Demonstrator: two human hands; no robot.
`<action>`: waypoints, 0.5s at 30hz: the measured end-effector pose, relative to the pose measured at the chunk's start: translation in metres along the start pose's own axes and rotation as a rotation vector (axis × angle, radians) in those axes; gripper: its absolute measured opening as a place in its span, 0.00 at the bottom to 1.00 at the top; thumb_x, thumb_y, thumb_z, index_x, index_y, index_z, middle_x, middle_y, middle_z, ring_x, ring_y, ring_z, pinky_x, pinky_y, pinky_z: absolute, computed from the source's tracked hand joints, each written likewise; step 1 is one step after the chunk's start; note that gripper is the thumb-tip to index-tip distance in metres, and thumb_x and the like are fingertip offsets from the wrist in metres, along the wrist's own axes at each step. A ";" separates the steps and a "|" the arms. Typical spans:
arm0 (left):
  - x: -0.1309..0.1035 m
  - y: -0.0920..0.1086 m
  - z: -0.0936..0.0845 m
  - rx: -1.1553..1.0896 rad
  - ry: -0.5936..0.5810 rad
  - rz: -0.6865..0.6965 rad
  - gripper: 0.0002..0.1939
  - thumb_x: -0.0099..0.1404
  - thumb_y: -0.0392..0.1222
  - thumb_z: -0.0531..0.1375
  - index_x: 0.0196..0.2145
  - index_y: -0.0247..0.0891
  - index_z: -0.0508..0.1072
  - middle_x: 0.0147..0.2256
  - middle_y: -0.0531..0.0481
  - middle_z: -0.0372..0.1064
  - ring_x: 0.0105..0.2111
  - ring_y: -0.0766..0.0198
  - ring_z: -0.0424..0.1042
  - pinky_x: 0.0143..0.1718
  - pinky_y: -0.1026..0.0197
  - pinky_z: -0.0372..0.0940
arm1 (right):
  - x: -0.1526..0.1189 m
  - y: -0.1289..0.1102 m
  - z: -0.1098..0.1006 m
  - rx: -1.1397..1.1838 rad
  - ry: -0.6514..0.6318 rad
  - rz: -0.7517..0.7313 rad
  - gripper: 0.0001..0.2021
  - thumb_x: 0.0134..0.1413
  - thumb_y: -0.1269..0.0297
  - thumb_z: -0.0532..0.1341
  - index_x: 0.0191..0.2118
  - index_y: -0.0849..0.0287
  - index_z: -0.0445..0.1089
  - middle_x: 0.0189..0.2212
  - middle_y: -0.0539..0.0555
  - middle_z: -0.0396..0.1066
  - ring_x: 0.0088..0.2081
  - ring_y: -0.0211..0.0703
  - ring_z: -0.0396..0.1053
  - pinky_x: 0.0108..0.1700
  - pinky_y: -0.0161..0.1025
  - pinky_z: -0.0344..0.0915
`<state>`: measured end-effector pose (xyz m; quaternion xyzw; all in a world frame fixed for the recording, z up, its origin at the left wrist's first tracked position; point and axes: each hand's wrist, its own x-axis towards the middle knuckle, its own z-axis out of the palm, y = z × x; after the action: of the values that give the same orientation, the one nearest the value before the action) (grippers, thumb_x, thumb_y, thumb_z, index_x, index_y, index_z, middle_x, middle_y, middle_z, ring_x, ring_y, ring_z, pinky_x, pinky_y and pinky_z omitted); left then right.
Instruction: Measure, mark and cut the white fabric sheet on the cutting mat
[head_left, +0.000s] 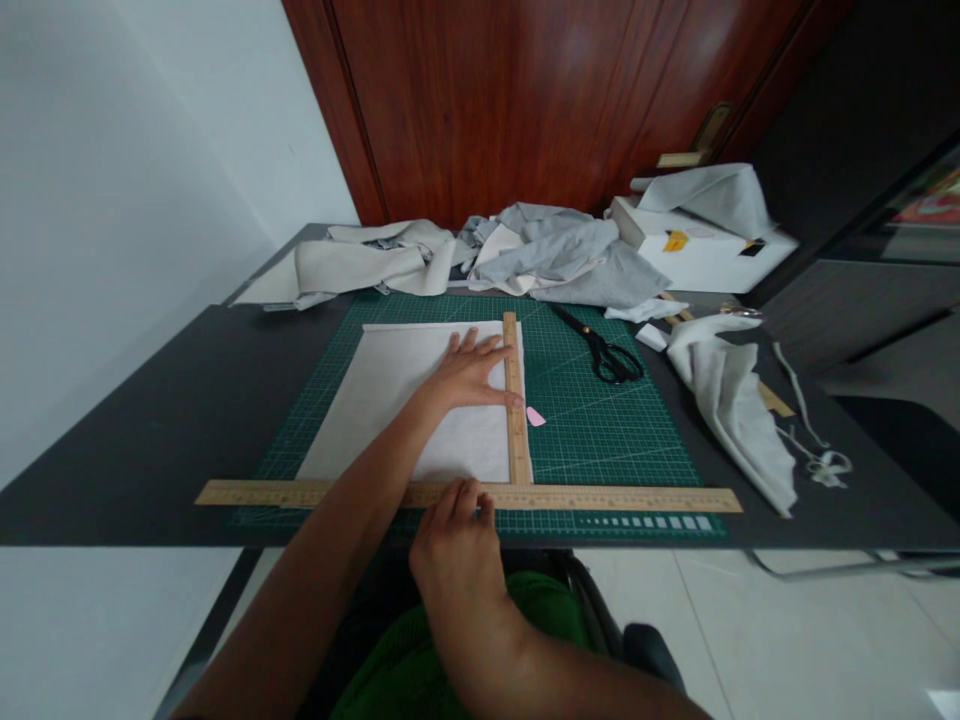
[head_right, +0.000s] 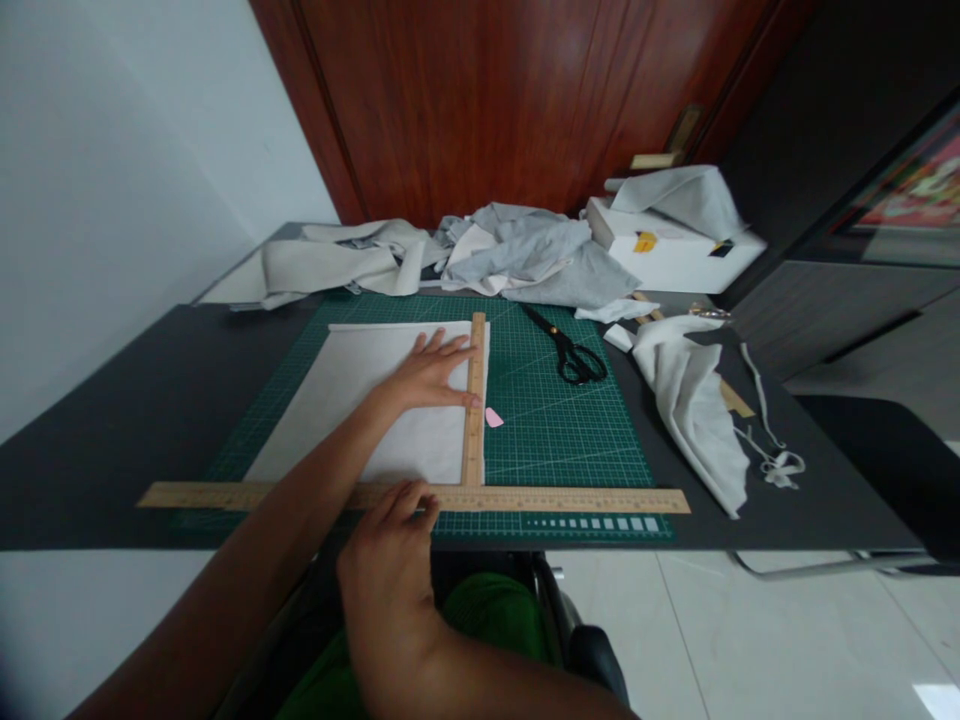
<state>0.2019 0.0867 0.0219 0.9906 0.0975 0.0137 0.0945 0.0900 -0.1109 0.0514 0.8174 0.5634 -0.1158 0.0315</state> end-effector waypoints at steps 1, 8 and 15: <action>0.000 0.000 0.000 -0.001 0.002 0.001 0.57 0.56 0.82 0.57 0.74 0.49 0.54 0.75 0.46 0.44 0.74 0.29 0.34 0.71 0.30 0.32 | 0.000 0.000 0.000 0.002 0.001 -0.006 0.23 0.66 0.78 0.49 0.61 0.85 0.67 0.59 0.87 0.67 0.60 0.74 0.70 0.55 0.63 0.74; 0.002 -0.003 0.002 -0.007 -0.017 -0.003 0.57 0.56 0.83 0.56 0.74 0.49 0.53 0.75 0.46 0.41 0.74 0.28 0.33 0.71 0.30 0.29 | -0.001 0.000 -0.001 0.025 0.024 0.007 0.22 0.65 0.80 0.51 0.60 0.86 0.69 0.58 0.88 0.67 0.59 0.74 0.72 0.52 0.62 0.75; -0.001 0.007 0.003 -0.006 0.002 -0.052 0.56 0.58 0.83 0.54 0.73 0.48 0.54 0.75 0.44 0.41 0.74 0.31 0.30 0.71 0.31 0.30 | 0.000 -0.002 0.005 0.009 0.055 0.004 0.22 0.64 0.80 0.51 0.59 0.86 0.70 0.57 0.89 0.67 0.58 0.75 0.72 0.53 0.65 0.74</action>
<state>0.2028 0.0791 0.0201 0.9875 0.1231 0.0125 0.0978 0.0877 -0.1108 0.0463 0.8215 0.5620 -0.0960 0.0125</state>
